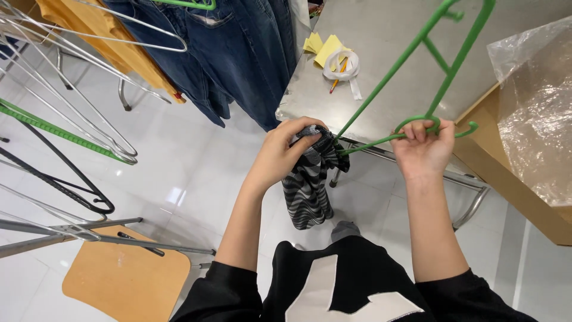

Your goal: Unboxing a shirt from a gift box, removing it from a plastic bag, and hanging it on a hanger

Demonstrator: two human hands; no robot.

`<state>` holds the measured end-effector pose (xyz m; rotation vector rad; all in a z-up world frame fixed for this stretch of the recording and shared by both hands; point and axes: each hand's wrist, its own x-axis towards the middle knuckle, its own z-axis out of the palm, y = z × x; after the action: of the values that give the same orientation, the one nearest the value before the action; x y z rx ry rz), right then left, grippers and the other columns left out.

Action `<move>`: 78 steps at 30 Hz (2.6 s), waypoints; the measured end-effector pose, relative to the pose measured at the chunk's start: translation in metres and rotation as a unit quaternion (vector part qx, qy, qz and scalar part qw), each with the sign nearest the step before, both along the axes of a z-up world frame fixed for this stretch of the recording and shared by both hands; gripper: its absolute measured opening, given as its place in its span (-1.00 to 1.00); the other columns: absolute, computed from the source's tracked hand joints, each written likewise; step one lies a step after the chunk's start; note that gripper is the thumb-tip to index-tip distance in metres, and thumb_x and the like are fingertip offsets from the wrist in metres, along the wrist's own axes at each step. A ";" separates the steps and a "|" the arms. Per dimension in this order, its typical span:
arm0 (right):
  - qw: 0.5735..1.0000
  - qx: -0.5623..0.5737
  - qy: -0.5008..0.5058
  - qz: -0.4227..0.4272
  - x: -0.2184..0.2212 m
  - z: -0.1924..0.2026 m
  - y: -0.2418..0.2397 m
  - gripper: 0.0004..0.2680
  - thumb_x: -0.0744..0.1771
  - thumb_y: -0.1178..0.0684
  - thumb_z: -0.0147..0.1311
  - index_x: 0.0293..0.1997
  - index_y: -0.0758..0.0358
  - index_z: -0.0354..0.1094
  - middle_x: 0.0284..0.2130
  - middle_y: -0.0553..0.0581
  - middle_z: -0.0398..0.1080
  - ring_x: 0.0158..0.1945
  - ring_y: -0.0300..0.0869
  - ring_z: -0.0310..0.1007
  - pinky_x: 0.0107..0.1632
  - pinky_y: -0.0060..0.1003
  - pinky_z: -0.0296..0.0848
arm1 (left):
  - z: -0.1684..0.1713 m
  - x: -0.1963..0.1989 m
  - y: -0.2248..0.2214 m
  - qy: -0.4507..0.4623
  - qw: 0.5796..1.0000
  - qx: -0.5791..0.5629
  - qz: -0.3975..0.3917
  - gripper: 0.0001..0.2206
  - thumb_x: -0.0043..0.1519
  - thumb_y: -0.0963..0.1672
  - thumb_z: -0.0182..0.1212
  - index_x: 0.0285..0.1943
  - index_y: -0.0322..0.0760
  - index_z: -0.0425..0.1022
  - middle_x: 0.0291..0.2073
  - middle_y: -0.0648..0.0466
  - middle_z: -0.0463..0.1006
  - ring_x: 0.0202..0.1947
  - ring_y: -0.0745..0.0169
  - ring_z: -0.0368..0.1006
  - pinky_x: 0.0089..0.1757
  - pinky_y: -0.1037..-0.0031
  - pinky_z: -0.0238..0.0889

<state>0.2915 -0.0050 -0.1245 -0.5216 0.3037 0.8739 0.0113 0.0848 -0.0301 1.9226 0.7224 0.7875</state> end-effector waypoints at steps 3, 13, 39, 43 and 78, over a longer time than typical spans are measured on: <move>0.996 -0.022 -0.051 0.076 -0.010 -0.038 0.002 -0.84 0.31 -0.05 0.13 -0.46 0.04 0.28 -0.60 -0.06 -0.15 -0.47 -0.21 -0.02 -0.12 -0.29 0.26 | 0.002 0.003 -0.001 -0.015 0.999 0.023 -0.019 -0.80 0.37 -0.17 0.28 0.15 -0.03 0.65 -0.09 0.00 0.73 0.02 -0.08 0.59 0.16 0.16 0.33; 0.953 -0.141 -0.244 0.114 -0.007 -0.083 0.013 -0.77 0.38 0.04 0.02 -0.50 0.05 0.11 -0.63 -0.10 -0.11 -0.50 -0.27 -0.04 -0.17 -0.32 0.26 | -0.012 -0.038 0.016 -0.012 0.989 -0.012 0.145 -0.78 0.25 -0.14 0.46 0.05 -0.10 0.61 -0.16 0.01 0.76 -0.05 0.04 0.66 0.05 0.17 0.42; 0.606 -0.052 -0.739 0.289 -0.103 0.139 0.025 -0.88 0.45 0.12 0.17 0.05 0.26 0.57 -0.56 -0.11 0.18 -0.38 -0.39 0.09 -0.22 -0.48 0.14 | -0.086 -0.111 0.033 -0.061 0.952 0.082 0.289 -0.83 0.27 -0.17 0.45 0.02 -0.07 0.74 -0.20 0.03 0.74 -0.10 0.06 0.62 -0.01 0.29 0.42; 0.576 -0.058 -0.745 0.330 -0.117 0.136 0.039 -0.85 0.42 0.14 0.17 0.09 0.23 0.60 -0.42 0.08 0.40 -0.24 -0.22 0.22 -0.04 -0.28 0.34 | -0.091 -0.107 0.027 -0.042 0.953 0.070 0.292 -0.83 0.28 -0.16 0.43 0.02 -0.04 0.75 -0.19 0.05 0.75 -0.09 0.02 0.64 0.01 0.29 0.44; 0.349 -0.221 -0.899 0.145 -0.140 0.077 0.205 -0.85 0.40 -0.08 0.26 0.07 -0.17 0.62 -0.34 0.21 0.60 -0.11 0.28 0.60 -0.05 0.13 0.54 | -0.071 -0.158 0.040 0.008 0.959 0.014 0.282 -0.62 0.44 -0.08 0.18 0.45 -0.08 0.44 0.56 -0.22 0.15 0.55 -0.48 -0.02 0.34 -0.33 -0.03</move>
<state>0.1513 0.2000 -0.0474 -1.7732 -1.7616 0.0383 -0.1462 0.1248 -0.1006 1.7607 1.3047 1.1287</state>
